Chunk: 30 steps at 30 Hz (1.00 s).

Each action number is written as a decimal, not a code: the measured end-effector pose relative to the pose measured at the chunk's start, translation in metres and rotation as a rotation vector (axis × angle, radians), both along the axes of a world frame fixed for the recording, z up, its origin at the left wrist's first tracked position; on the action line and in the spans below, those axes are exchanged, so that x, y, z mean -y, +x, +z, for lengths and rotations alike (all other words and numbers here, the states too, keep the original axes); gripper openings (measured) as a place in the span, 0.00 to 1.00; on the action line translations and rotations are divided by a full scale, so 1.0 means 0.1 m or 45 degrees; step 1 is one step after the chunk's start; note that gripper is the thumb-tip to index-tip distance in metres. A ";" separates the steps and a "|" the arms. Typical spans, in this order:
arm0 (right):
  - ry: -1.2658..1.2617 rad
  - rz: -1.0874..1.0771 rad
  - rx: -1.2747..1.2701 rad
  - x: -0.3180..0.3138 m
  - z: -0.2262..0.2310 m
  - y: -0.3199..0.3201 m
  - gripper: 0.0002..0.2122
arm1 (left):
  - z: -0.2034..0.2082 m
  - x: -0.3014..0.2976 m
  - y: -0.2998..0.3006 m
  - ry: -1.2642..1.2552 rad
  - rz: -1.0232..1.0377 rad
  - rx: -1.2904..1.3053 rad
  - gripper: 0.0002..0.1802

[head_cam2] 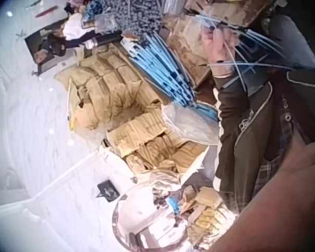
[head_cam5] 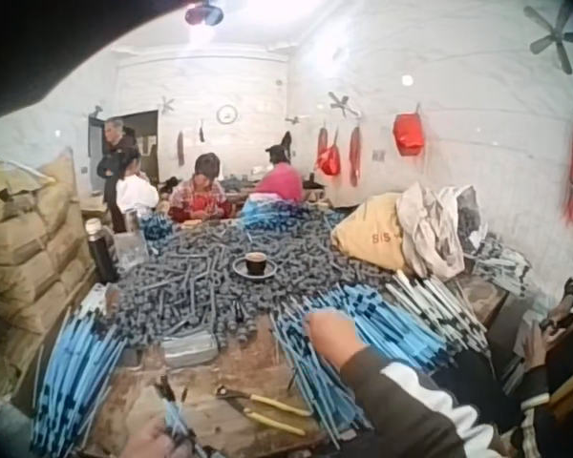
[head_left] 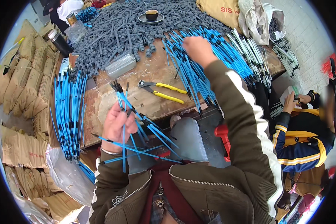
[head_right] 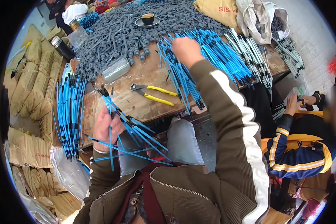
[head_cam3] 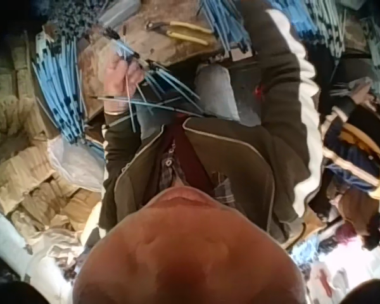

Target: The person assembles electrical wiring harnesses by bundling blue wires into plastic connectors and securing them with pliers, then trimming the excess wire with the same tool.

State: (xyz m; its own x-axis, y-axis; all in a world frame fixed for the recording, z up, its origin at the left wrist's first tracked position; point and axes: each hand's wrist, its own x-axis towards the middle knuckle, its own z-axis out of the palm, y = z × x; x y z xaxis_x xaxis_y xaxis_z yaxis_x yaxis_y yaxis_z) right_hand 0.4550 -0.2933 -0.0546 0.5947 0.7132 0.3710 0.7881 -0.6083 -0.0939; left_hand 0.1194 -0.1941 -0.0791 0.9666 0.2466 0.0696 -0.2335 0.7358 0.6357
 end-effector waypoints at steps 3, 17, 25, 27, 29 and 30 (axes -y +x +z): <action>0.072 -0.042 0.041 -0.08 -0.09 0.35 0.09 | 0.14 0.18 -0.03 0.287 0.486 -0.115 0.08; -0.037 -0.300 -0.094 -0.17 0.07 0.31 0.09 | -0.03 -0.05 -0.23 0.221 0.220 0.133 0.09; 0.394 0.420 -0.531 0.15 0.80 -0.70 0.13 | -0.32 -0.42 -0.18 -0.100 0.258 0.073 0.09; 0.344 0.790 -0.698 0.33 0.99 -1.07 0.12 | -0.35 -0.48 -0.17 -0.165 0.287 0.039 0.09; 0.134 1.264 -0.648 0.44 0.96 -1.35 0.11 | -0.36 -0.52 -0.14 -0.300 0.339 -0.033 0.09; -0.007 1.491 -0.556 0.43 0.85 -1.48 0.10 | -0.37 -0.52 -0.15 -0.366 0.364 -0.072 0.10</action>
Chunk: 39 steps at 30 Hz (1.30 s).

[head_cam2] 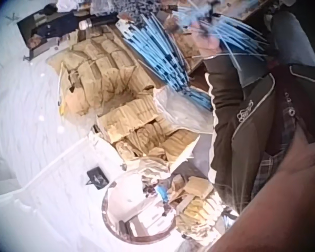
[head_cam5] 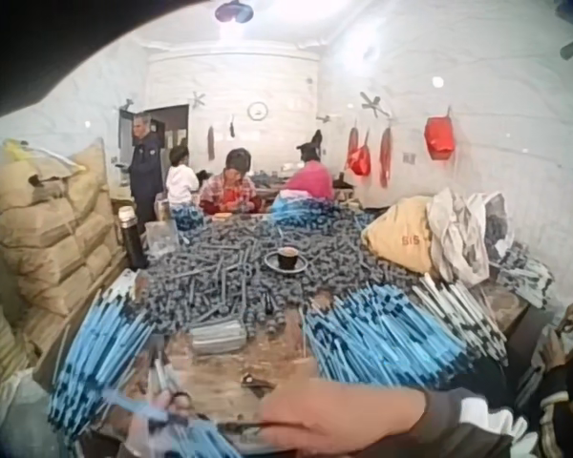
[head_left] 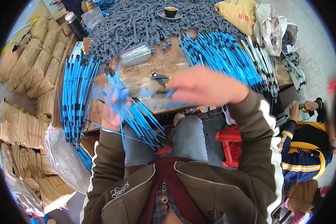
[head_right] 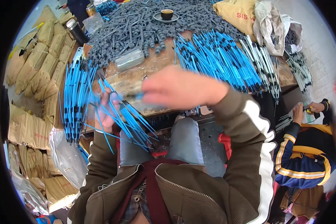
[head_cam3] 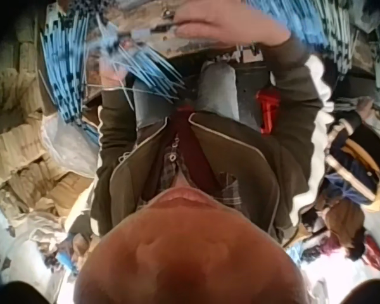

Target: The person assembles electrical wiring harnesses by bundling blue wires into plastic connectors and securing them with pliers, then trimming the excess wire with the same tool.

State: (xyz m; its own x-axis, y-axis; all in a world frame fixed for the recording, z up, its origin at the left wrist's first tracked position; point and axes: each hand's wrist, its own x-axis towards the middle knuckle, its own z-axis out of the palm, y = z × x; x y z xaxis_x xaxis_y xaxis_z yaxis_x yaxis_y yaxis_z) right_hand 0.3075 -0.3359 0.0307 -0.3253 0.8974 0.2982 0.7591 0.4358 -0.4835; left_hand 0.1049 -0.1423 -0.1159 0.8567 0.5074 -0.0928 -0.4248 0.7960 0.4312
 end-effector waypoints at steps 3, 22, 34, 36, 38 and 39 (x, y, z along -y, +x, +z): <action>0.091 -0.206 0.288 0.05 -0.33 -0.34 0.10 | 0.10 0.19 0.07 0.222 -0.042 0.091 0.10; 0.250 -1.600 0.587 -0.15 -0.97 1.77 0.08 | 0.44 0.64 -0.06 0.553 -0.353 0.163 0.09; 0.297 -1.618 0.498 -0.17 -0.57 1.53 0.11 | 0.21 0.31 -0.14 0.292 -0.352 0.418 0.09; 0.503 -1.361 0.281 0.00 -0.22 1.09 0.12 | 0.20 0.28 -0.12 0.530 -0.059 0.086 0.10; 0.304 -1.000 -0.265 0.15 0.05 0.65 0.12 | 0.25 0.31 -0.04 0.435 0.005 -0.013 0.10; 0.083 -0.756 -0.516 0.20 0.09 0.48 0.12 | 0.27 0.33 0.01 0.342 0.070 -0.111 0.10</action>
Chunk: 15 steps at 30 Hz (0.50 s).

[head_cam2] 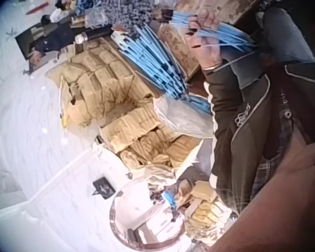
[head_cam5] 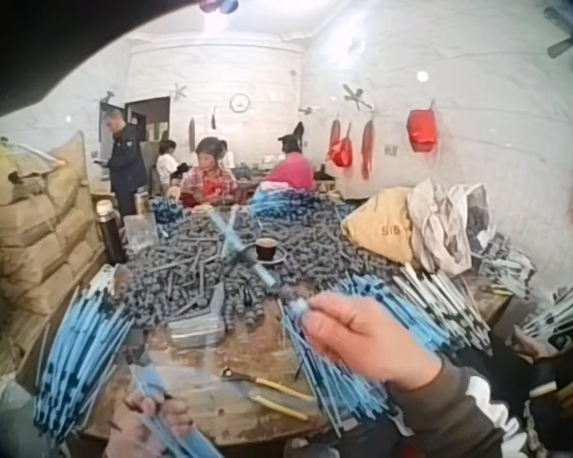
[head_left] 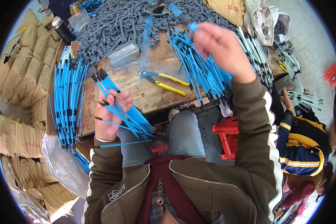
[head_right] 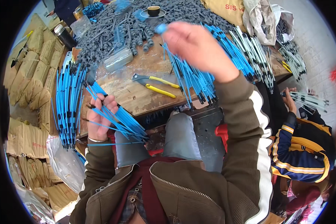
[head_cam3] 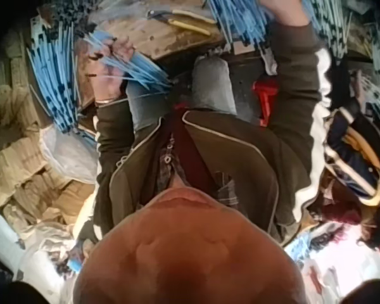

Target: The person assembles electrical wiring harnesses by bundling blue wires into plastic connectors and securing them with pliers, then trimming the excess wire with the same tool.

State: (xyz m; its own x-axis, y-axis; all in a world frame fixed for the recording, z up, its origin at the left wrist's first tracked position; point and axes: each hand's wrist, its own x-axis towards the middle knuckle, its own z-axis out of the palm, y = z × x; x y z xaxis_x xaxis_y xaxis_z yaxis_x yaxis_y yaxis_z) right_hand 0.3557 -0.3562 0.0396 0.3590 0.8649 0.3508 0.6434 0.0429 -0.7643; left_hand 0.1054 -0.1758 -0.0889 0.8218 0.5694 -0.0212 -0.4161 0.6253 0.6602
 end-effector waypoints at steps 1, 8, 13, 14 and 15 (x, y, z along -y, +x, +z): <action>-0.083 0.263 -0.272 0.09 0.02 -0.16 0.13 | 0.02 0.03 0.06 -0.092 0.060 -0.082 0.10; -0.225 0.177 0.248 -0.01 -0.87 -0.91 0.14 | 0.06 0.21 0.15 0.009 -0.147 0.129 0.09; 0.046 0.256 0.581 -0.15 -1.10 -0.27 0.09 | 0.08 0.26 0.03 0.093 -0.308 0.218 0.09; -0.154 -0.194 0.202 -0.07 -0.87 -0.03 0.08 | 0.10 0.28 -0.04 0.095 -0.314 0.222 0.09; -0.090 -0.448 0.839 -0.10 -1.04 0.60 0.08 | 0.13 0.31 -0.14 0.097 -0.476 0.223 0.09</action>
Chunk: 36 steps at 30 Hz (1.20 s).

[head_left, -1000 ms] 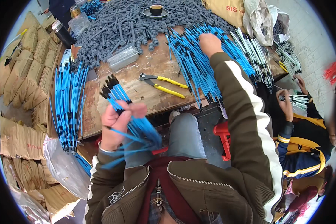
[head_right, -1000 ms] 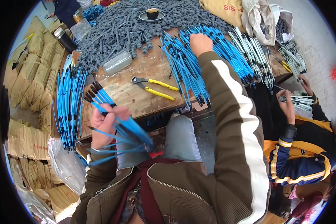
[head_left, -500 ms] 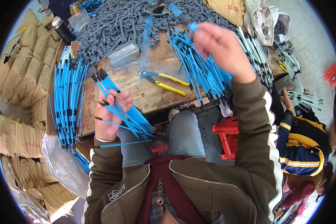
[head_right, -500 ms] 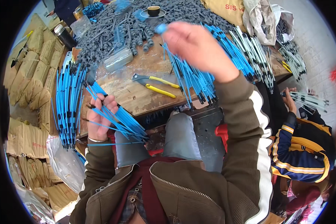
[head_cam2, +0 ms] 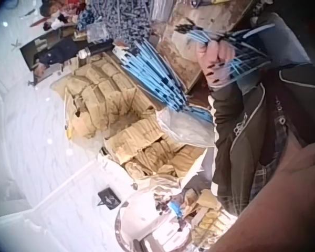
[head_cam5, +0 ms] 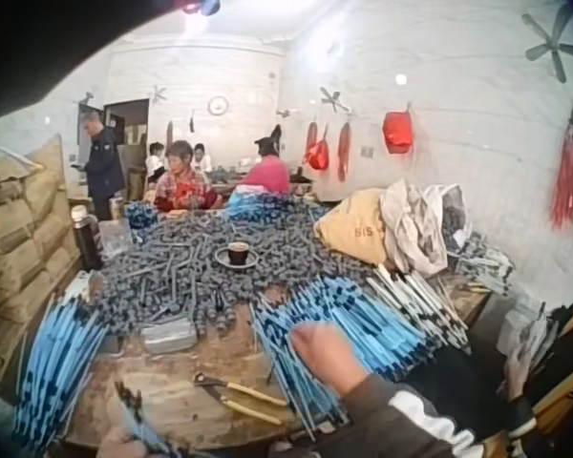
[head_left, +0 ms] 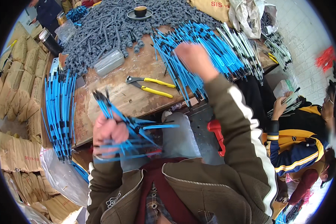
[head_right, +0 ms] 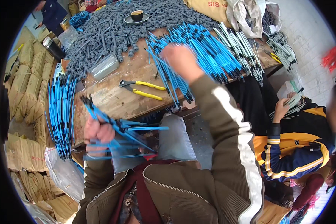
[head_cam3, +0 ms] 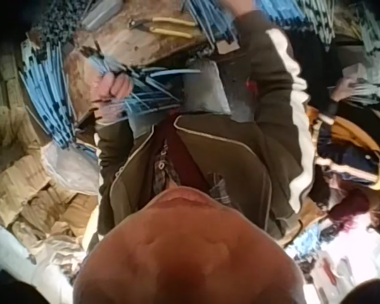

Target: The person assembles electrical wiring harnesses by bundling blue wires into plastic connectors and securing them with pliers, then trimming the excess wire with the same tool.

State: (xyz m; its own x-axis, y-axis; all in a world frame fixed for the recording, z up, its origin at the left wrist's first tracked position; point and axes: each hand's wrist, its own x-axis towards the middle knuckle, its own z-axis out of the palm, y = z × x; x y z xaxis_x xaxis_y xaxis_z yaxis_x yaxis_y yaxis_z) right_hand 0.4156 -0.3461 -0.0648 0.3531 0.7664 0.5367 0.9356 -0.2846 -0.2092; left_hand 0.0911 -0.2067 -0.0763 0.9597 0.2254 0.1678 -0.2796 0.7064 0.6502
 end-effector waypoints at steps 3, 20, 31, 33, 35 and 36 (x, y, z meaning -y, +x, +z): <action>-0.087 -0.850 0.031 0.20 -0.04 0.90 0.10 | 0.04 0.09 -0.08 0.037 -0.321 0.000 0.10; 0.364 0.115 0.343 0.26 1.20 -0.42 0.07 | -0.08 -0.24 0.22 0.135 0.432 -0.197 0.09; -0.274 0.839 -0.639 -0.02 0.15 -1.22 0.09 | -0.11 -0.15 0.27 -0.014 0.334 -0.011 0.13; -0.084 0.754 -0.444 -0.13 -0.02 -0.86 0.08 | -0.04 -0.07 0.22 0.117 0.375 -0.120 0.14; -0.096 -0.028 0.117 -0.24 0.01 -0.10 0.09 | 0.01 0.02 0.19 0.179 0.384 -0.171 0.14; -0.140 -0.424 0.070 -0.27 0.05 0.11 0.09 | 0.03 0.05 0.17 0.186 0.322 -0.173 0.14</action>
State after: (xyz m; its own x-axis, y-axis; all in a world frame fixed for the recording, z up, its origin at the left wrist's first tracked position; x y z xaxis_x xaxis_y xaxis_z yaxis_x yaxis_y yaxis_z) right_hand 0.4268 -0.3190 -0.0595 0.5660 0.6684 0.4827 0.7968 -0.5937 -0.1123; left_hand 0.1079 -0.2117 -0.0731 0.8921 0.4427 0.0898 -0.3380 0.5223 0.7829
